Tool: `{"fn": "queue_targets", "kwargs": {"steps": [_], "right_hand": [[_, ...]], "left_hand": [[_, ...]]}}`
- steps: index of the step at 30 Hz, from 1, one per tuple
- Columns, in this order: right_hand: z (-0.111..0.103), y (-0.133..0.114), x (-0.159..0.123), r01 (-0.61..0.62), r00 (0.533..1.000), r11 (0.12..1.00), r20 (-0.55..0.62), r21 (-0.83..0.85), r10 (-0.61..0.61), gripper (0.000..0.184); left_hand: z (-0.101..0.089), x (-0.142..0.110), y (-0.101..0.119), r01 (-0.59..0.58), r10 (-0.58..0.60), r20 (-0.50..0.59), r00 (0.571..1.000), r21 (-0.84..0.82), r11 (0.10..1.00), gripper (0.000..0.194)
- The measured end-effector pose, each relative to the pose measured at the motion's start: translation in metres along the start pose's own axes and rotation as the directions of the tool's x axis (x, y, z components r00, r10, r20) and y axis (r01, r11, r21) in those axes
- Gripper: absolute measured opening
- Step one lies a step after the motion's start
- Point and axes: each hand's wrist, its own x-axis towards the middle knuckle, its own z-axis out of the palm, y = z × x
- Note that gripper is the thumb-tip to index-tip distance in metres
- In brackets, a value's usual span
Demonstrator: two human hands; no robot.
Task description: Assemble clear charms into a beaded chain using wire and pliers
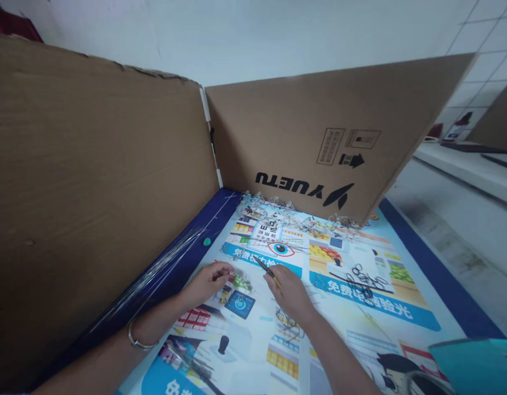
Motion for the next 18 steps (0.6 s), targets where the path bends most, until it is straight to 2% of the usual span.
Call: {"fn": "queue_targets", "kwargs": {"steps": [3, 9, 13, 18], "right_hand": [[0.001, 0.001, 0.000, 0.003, 1.000, 1.000, -0.006, -0.006, -0.003, 0.025], [-0.002, -0.001, 0.000, 0.003, 1.000, 1.000, 0.013, 0.005, -0.003, 0.025], [-0.003, -0.008, 0.001, 0.003, 1.000, 1.000, 0.030, 0.019, -0.004, 0.024], [-0.002, -0.026, 0.001, -0.047, 0.998, 0.994, 0.040, 0.100, 0.043, 0.024]], "left_hand": [[0.001, 0.001, 0.000, 0.007, -0.007, -0.005, 1.000, 0.013, 1.000, 0.015], [0.002, 0.003, -0.002, 0.041, -0.042, -0.023, 0.999, -0.027, 0.999, 0.016], [0.003, 0.004, 0.002, 0.084, -0.085, 0.001, 0.996, -0.143, 0.986, 0.017], [0.003, 0.002, 0.011, 0.182, -0.177, 0.045, 0.983, -0.336, 0.924, 0.024]]}}
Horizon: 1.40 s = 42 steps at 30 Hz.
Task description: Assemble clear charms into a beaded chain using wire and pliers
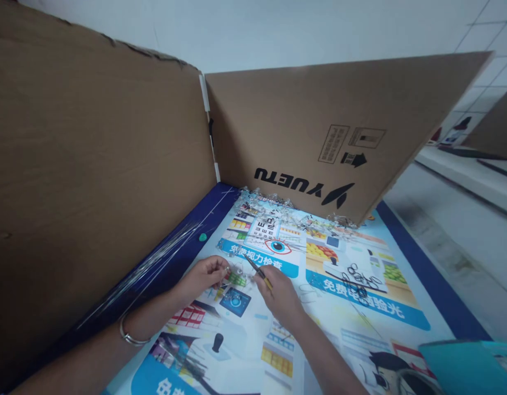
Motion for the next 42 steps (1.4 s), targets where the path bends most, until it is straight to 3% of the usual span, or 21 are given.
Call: {"fn": "queue_targets", "kwargs": {"steps": [7, 17, 26, 31, 35, 38, 42], "right_hand": [[0.004, -0.016, 0.001, -0.170, 0.985, 0.976, -0.018, 0.137, 0.174, 0.022], [0.006, -0.026, -0.002, -0.201, 0.978, 0.942, 0.000, 0.270, 0.209, 0.020], [0.004, -0.027, 0.000, -0.278, 0.957, 0.893, 0.020, 0.353, 0.290, 0.020], [0.001, -0.031, 0.000, -0.337, 0.938, 0.828, 0.082, 0.448, 0.337, 0.020], [0.000, -0.034, 0.001, -0.362, 0.929, 0.801, 0.111, 0.478, 0.354, 0.020], [0.001, -0.036, 0.002, -0.377, 0.923, 0.787, 0.131, 0.489, 0.361, 0.019], [0.000, -0.037, 0.002, -0.377, 0.925, 0.768, 0.170, 0.517, 0.340, 0.019]], "left_hand": [[0.004, -0.006, 0.008, -0.002, -0.003, -0.036, 0.999, -0.134, 0.991, 0.021], [0.023, -0.025, 0.021, -0.039, 0.013, -0.111, 0.994, -0.238, 0.970, 0.020], [0.027, -0.028, 0.015, -0.009, -0.006, -0.052, 0.999, -0.284, 0.959, 0.019], [0.025, -0.024, 0.011, 0.011, -0.015, -0.021, 1.000, -0.165, 0.986, 0.018], [0.020, -0.021, 0.006, -0.088, 0.094, -0.063, 0.994, 0.100, 0.991, 0.015], [0.017, -0.019, 0.007, -0.166, 0.218, -0.121, 0.968, 0.341, 0.925, 0.012], [0.015, -0.021, 0.014, -0.252, 0.394, -0.179, 0.902, 0.523, 0.814, 0.013]]}}
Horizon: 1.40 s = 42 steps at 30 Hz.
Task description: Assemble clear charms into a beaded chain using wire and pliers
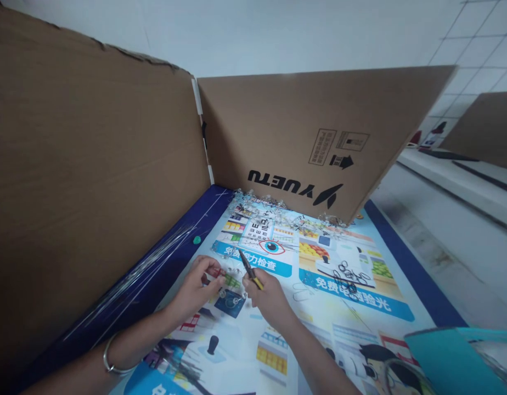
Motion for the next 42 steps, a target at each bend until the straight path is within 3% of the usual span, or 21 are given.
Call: {"fn": "queue_targets", "kwargs": {"steps": [3, 6, 12, 18, 29, 42], "right_hand": [[0.000, 0.003, -0.001, 0.014, 0.999, 1.000, 0.044, 0.006, -0.015, 0.018], [0.000, 0.008, -0.002, 0.011, 0.996, 1.000, 0.086, 0.027, -0.014, 0.018], [0.002, 0.012, -0.001, 0.007, 0.991, 0.996, 0.135, 0.088, -0.018, 0.022], [0.003, 0.010, -0.003, 0.004, 0.986, 0.996, 0.163, 0.085, -0.018, 0.019], [0.011, 0.014, -0.004, -0.022, 0.982, 0.997, 0.186, 0.069, 0.008, 0.016], [0.011, 0.011, -0.004, -0.066, 0.992, 0.993, 0.115, 0.100, 0.054, 0.021]], "left_hand": [[-0.003, -0.001, 0.003, -0.150, 0.151, -0.017, 0.988, 0.065, 0.987, 0.018], [-0.003, -0.003, 0.003, -0.248, 0.243, 0.085, 0.966, 0.066, 0.966, 0.023], [0.001, -0.005, 0.000, -0.233, 0.219, 0.219, 0.951, 0.042, 0.971, 0.038], [0.003, -0.004, -0.002, -0.264, 0.245, 0.227, 0.943, 0.058, 0.963, 0.037], [0.008, -0.013, 0.005, -0.082, 0.032, 0.228, 0.973, 0.216, 0.973, 0.017], [0.011, -0.003, -0.003, 0.104, -0.080, 0.127, 0.989, -0.194, 0.976, 0.011]]}}
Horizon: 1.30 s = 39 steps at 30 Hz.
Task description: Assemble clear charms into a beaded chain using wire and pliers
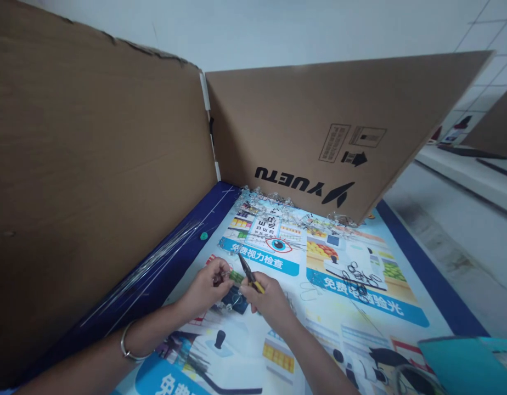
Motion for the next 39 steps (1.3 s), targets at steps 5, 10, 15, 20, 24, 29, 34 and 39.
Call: {"fn": "queue_targets", "kwargs": {"steps": [5, 10, 15, 20, 24, 29, 34, 39], "right_hand": [[0.002, -0.002, -0.001, 0.014, 1.000, 0.999, 0.015, -0.039, -0.013, 0.021], [0.003, -0.001, -0.001, 0.025, 1.000, 1.000, 0.012, -0.018, -0.025, 0.022], [0.002, -0.002, -0.002, 0.029, 0.999, 0.999, 0.022, 0.019, -0.030, 0.025], [0.001, -0.002, -0.002, 0.047, 0.999, 0.999, 0.026, 0.023, -0.048, 0.024], [0.001, -0.001, -0.001, 0.049, 0.999, 0.999, 0.020, 0.000, -0.049, 0.025], [0.002, 0.002, 0.000, 0.063, 0.998, 0.998, 0.017, -0.031, -0.062, 0.025], [0.001, 0.001, 0.000, 0.044, 0.999, 0.997, 0.000, -0.067, -0.044, 0.022], [0.001, -0.005, -0.001, 0.049, 0.999, 0.994, -0.014, -0.096, -0.050, 0.022]], "left_hand": [[-0.001, 0.000, 0.003, 0.056, -0.060, -0.071, 0.996, -0.048, 0.997, 0.010], [-0.001, -0.001, 0.003, 0.057, -0.060, -0.043, 0.997, -0.079, 0.995, 0.010], [0.000, -0.001, -0.001, 0.021, -0.021, -0.007, 1.000, -0.059, 0.998, 0.009], [0.003, -0.005, -0.001, -0.033, 0.032, 0.047, 0.998, 0.024, 0.999, 0.009], [0.003, -0.007, 0.002, -0.047, 0.043, 0.064, 0.997, 0.048, 0.998, 0.007], [0.004, -0.008, 0.005, -0.020, 0.017, 0.098, 0.995, 0.030, 0.999, 0.006], [0.004, -0.009, 0.004, -0.015, 0.013, 0.113, 0.994, 0.014, 1.000, 0.009], [0.005, -0.008, -0.005, -0.020, 0.022, 0.102, 0.995, -0.015, 1.000, 0.018]]}}
